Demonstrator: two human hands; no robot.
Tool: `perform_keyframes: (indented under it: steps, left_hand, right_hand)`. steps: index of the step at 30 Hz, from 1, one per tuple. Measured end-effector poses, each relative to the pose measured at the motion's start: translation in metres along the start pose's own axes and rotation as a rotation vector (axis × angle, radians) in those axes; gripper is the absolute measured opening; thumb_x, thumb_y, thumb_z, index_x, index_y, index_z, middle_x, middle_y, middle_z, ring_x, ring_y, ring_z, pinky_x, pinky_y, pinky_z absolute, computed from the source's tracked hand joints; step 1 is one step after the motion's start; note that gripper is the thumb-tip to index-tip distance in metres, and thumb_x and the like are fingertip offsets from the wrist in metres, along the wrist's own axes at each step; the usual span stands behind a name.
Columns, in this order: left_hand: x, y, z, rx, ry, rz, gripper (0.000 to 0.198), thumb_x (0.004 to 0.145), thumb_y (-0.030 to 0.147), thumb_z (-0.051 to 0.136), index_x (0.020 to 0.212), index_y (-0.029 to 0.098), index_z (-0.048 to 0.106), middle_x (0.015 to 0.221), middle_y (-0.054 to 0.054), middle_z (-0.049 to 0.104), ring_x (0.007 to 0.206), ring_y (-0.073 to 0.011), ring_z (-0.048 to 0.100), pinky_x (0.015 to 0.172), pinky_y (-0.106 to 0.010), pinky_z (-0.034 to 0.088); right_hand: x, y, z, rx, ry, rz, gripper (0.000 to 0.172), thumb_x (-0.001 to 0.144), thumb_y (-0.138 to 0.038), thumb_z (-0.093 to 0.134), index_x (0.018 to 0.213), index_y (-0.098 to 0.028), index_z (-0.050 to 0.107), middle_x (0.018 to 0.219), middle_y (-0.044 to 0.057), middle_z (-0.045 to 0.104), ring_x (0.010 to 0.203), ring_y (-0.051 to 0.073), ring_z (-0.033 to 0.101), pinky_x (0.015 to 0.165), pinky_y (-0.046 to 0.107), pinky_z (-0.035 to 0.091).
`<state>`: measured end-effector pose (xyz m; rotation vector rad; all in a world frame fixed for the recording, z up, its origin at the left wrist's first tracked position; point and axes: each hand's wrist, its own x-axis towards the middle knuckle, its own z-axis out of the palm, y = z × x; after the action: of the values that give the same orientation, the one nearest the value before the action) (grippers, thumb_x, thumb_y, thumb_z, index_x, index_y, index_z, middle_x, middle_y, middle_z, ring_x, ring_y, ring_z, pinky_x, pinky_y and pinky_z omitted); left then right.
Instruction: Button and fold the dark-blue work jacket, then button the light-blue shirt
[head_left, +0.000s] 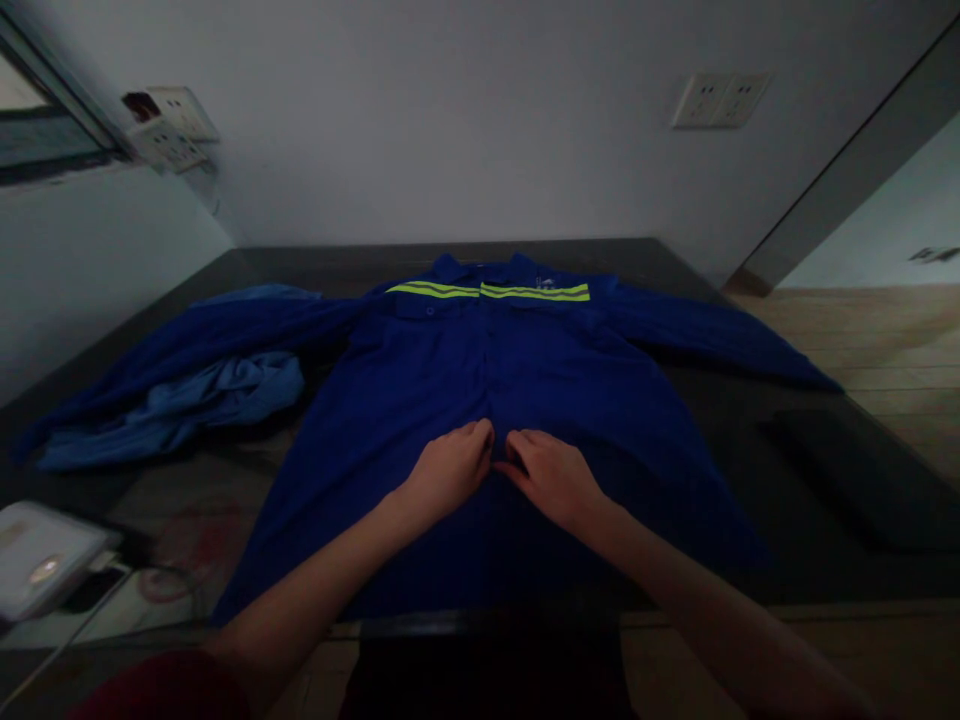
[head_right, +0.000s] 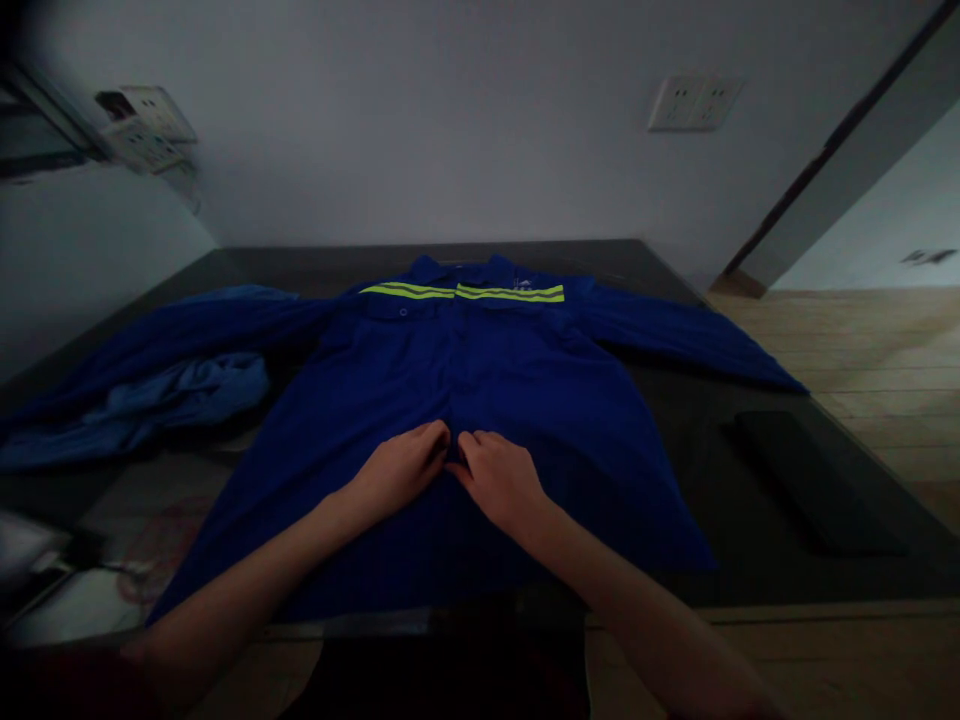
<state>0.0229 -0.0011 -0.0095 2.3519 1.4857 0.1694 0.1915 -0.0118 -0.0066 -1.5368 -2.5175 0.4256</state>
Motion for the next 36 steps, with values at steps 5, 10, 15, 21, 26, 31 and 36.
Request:
perform_keyframes:
  steps: [5, 10, 15, 21, 26, 31, 36]
  left_hand:
    - [-0.009, -0.009, 0.007, -0.041, 0.064, 0.011, 0.014, 0.091, 0.023, 0.043, 0.103, 0.022, 0.050, 0.101, -0.004, 0.060, 0.087, -0.0176, 0.061, 0.071, -0.027, 0.045]
    - [-0.013, -0.009, 0.006, -0.030, 0.051, 0.063, 0.017, 0.089, 0.024, 0.047, 0.106, 0.022, 0.051, 0.103, -0.004, 0.059, 0.088, -0.0178, 0.060, 0.074, -0.028, 0.047]
    - [-0.016, -0.008, 0.005, -0.055, 0.081, 0.078, 0.023, 0.088, 0.019, 0.047, 0.111, 0.023, 0.050, 0.107, -0.004, 0.057, 0.091, -0.0174, 0.060, 0.078, -0.028, 0.047]
    - [-0.013, -0.013, 0.006, -0.012, 0.057, 0.126, 0.015, 0.091, 0.024, 0.045, 0.102, 0.022, 0.055, 0.101, -0.003, 0.057, 0.087, -0.0162, 0.058, 0.075, -0.026, 0.046]
    - [-0.011, -0.013, 0.005, 0.075, 0.042, 0.097, 0.022, 0.093, 0.034, 0.043, 0.084, 0.019, 0.057, 0.090, -0.004, 0.056, 0.084, -0.0170, 0.056, 0.074, -0.028, 0.044]
    - [-0.013, -0.014, 0.001, 0.178, 0.150, 0.030, 0.016, 0.089, 0.021, 0.048, 0.101, 0.019, 0.057, 0.104, -0.008, 0.056, 0.093, -0.0215, 0.053, 0.076, -0.033, 0.042]
    - [-0.015, -0.013, -0.001, 0.149, 0.284, 0.048, 0.038, 0.088, 0.011, 0.044, 0.122, 0.027, 0.050, 0.122, -0.008, 0.051, 0.108, -0.0249, 0.045, 0.086, -0.040, 0.036]
  right_hand:
    - [0.002, 0.000, 0.011, -0.103, -0.011, 0.013, 0.032, 0.083, -0.048, 0.061, 0.096, -0.019, 0.056, 0.095, 0.011, 0.063, 0.088, 0.027, 0.060, 0.062, 0.033, 0.044]
    - [0.001, 0.003, 0.011, -0.079, -0.043, 0.012, 0.029, 0.082, -0.044, 0.064, 0.094, -0.019, 0.055, 0.095, 0.010, 0.062, 0.088, 0.025, 0.060, 0.065, 0.033, 0.045]
    - [-0.001, 0.010, 0.008, -0.024, -0.069, -0.024, 0.020, 0.084, -0.035, 0.063, 0.091, -0.018, 0.055, 0.095, 0.008, 0.061, 0.087, 0.022, 0.059, 0.070, 0.032, 0.044]
    - [-0.002, 0.017, 0.006, 0.085, -0.065, -0.047, 0.007, 0.085, -0.021, 0.060, 0.087, -0.019, 0.054, 0.091, 0.005, 0.060, 0.086, 0.019, 0.056, 0.073, 0.029, 0.041]
    - [-0.001, 0.019, 0.002, 0.192, -0.067, -0.010, 0.006, 0.083, -0.019, 0.060, 0.082, -0.019, 0.054, 0.081, 0.002, 0.058, 0.073, 0.015, 0.052, 0.066, 0.027, 0.037]
    - [0.000, 0.018, -0.003, 0.241, -0.079, 0.013, 0.005, 0.083, -0.018, 0.059, 0.081, -0.019, 0.054, 0.080, 0.001, 0.057, 0.069, 0.014, 0.050, 0.064, 0.026, 0.035]
    - [0.002, 0.019, -0.005, 0.294, -0.109, 0.050, 0.004, 0.082, -0.016, 0.058, 0.081, -0.018, 0.055, 0.078, 0.001, 0.057, 0.067, 0.013, 0.050, 0.062, 0.026, 0.034]
